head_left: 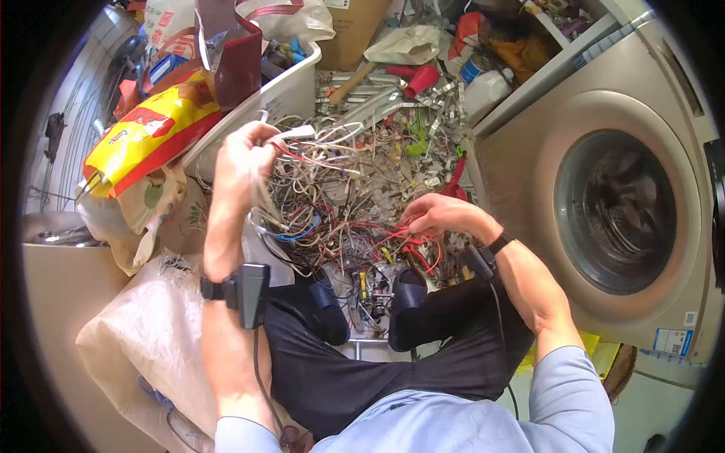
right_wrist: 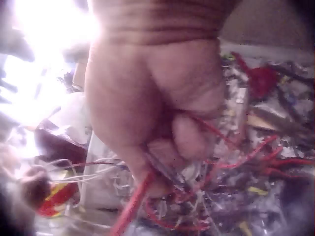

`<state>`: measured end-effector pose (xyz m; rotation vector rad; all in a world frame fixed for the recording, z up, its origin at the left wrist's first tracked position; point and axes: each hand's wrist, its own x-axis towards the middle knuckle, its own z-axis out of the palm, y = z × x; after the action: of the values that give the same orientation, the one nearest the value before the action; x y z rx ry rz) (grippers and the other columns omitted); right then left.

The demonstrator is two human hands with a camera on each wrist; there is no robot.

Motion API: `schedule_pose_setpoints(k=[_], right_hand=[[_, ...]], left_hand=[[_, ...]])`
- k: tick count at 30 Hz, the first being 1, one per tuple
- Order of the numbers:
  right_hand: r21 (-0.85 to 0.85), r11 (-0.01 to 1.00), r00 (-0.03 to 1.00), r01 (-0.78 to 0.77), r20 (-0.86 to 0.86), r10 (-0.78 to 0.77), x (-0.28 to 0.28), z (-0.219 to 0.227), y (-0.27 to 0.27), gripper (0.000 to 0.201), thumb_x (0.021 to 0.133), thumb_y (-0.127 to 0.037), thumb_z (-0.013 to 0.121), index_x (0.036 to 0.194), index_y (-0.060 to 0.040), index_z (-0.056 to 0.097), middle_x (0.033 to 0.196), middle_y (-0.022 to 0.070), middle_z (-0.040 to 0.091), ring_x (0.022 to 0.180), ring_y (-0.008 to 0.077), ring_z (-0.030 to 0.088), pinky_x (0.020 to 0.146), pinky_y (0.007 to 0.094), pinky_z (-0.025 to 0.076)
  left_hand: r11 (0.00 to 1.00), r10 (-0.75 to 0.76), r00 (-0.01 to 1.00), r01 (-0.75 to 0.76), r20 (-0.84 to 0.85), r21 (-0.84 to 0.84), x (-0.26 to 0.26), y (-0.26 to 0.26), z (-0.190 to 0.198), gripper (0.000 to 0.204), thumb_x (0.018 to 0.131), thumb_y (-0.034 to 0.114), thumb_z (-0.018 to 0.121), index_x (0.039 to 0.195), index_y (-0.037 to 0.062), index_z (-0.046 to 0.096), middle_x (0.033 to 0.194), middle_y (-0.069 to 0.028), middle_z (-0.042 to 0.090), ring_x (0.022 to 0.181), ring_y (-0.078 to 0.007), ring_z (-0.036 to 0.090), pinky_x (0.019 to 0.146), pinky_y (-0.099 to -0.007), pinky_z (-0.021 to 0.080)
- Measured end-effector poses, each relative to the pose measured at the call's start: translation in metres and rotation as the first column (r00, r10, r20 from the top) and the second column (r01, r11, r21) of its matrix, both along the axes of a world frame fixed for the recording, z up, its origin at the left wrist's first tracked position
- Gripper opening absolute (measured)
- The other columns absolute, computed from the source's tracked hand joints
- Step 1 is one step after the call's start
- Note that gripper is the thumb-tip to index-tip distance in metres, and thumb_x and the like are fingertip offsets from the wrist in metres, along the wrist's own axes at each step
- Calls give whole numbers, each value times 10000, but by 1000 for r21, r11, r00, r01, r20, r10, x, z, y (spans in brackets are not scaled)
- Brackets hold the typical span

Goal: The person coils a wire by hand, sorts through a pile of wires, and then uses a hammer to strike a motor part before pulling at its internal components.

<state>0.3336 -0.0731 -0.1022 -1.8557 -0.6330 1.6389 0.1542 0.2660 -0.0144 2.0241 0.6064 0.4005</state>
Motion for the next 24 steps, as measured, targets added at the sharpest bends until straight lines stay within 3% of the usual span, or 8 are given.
schedule_pose_setpoints(k=[3, 5, 9, 12, 17, 21, 23, 24], right_hand=[[146, 989, 999, -30, 33, 26, 1, 36, -7, 318, 929, -171, 705, 1210, -22, 702, 929, 17, 736, 766, 88, 617, 630, 281, 501], [157, 988, 1000, -12, 12, 10, -2, 51, -11, 249, 947, -156, 683, 1154, -21, 712, 903, 1, 726, 721, 66, 600, 607, 249, 480], [287, 943, 986, 166, -36, -163, -19, 85, -11, 155, 973, -158, 673, 1056, -29, 697, 836, -25, 678, 725, 42, 602, 613, 214, 447], [349, 917, 977, 192, 23, -213, -36, 110, 0, 152, 978, -170, 681, 1050, -36, 695, 812, -61, 642, 673, 21, 523, 580, 207, 434], [410, 899, 980, 155, 49, -191, -49, 120, 21, 154, 984, -168, 671, 1054, -32, 688, 810, -64, 634, 686, 20, 516, 585, 219, 429], [462, 881, 950, 104, 215, -226, -53, 122, 38, 155, 1001, -172, 644, 1037, -23, 671, 803, -48, 616, 667, 16, 519, 577, 217, 429], [543, 823, 970, 167, 57, -235, -61, 126, 51, 162, 1017, -178, 626, 1035, -21, 660, 795, -47, 607, 669, 13, 519, 553, 217, 427], [593, 788, 976, 169, 8, -216, -64, 125, 58, 144, 1028, -164, 615, 1046, -25, 652, 808, -44, 612, 677, 23, 544, 548, 219, 443]], left_hand=[[913, -168, 977, 204, -130, 353, -3, -15, -4, 265, 862, 41, 690, 1124, -1, 703, 947, -118, 743, 853, -217, 695, 767, -330, 531], [841, -248, 955, 294, -161, 454, -6, -24, -8, 398, 806, -38, 630, 1189, 42, 703, 1125, -199, 716, 1104, -380, 667, 981, -418, 521], [810, -252, 954, 301, -165, 504, -13, -45, 8, 392, 826, 28, 679, 1217, 43, 695, 1099, -163, 701, 1083, -342, 666, 953, -399, 532], [911, -400, 915, 403, -45, 90, -17, -67, 30, 345, 912, 151, 704, 1231, 21, 697, 1065, -128, 734, 972, -229, 692, 876, -354, 545], [707, -581, 814, 514, 17, -486, -30, -98, 42, 301, 1015, 228, 656, 1208, 3, 709, 932, -18, 716, 783, -59, 599, 691, -231, 496], [907, -343, 929, 366, 141, -206, -23, -107, 18, 319, 1022, 220, 645, 1255, 6, 680, 1043, -55, 710, 910, -60, 612, 689, -234, 501], [870, -304, 941, 338, 148, -359, -21, -110, 15, 450, 1047, 338, 621, 1359, 14, 603, 1140, -63, 695, 1011, -102, 643, 782, -277, 556], [683, -301, 923, 384, 240, -622, -20, -116, 22, 523, 1045, 416, 596, 1390, 24, 565, 1156, -61, 688, 1038, -128, 655, 825, -322, 575]])
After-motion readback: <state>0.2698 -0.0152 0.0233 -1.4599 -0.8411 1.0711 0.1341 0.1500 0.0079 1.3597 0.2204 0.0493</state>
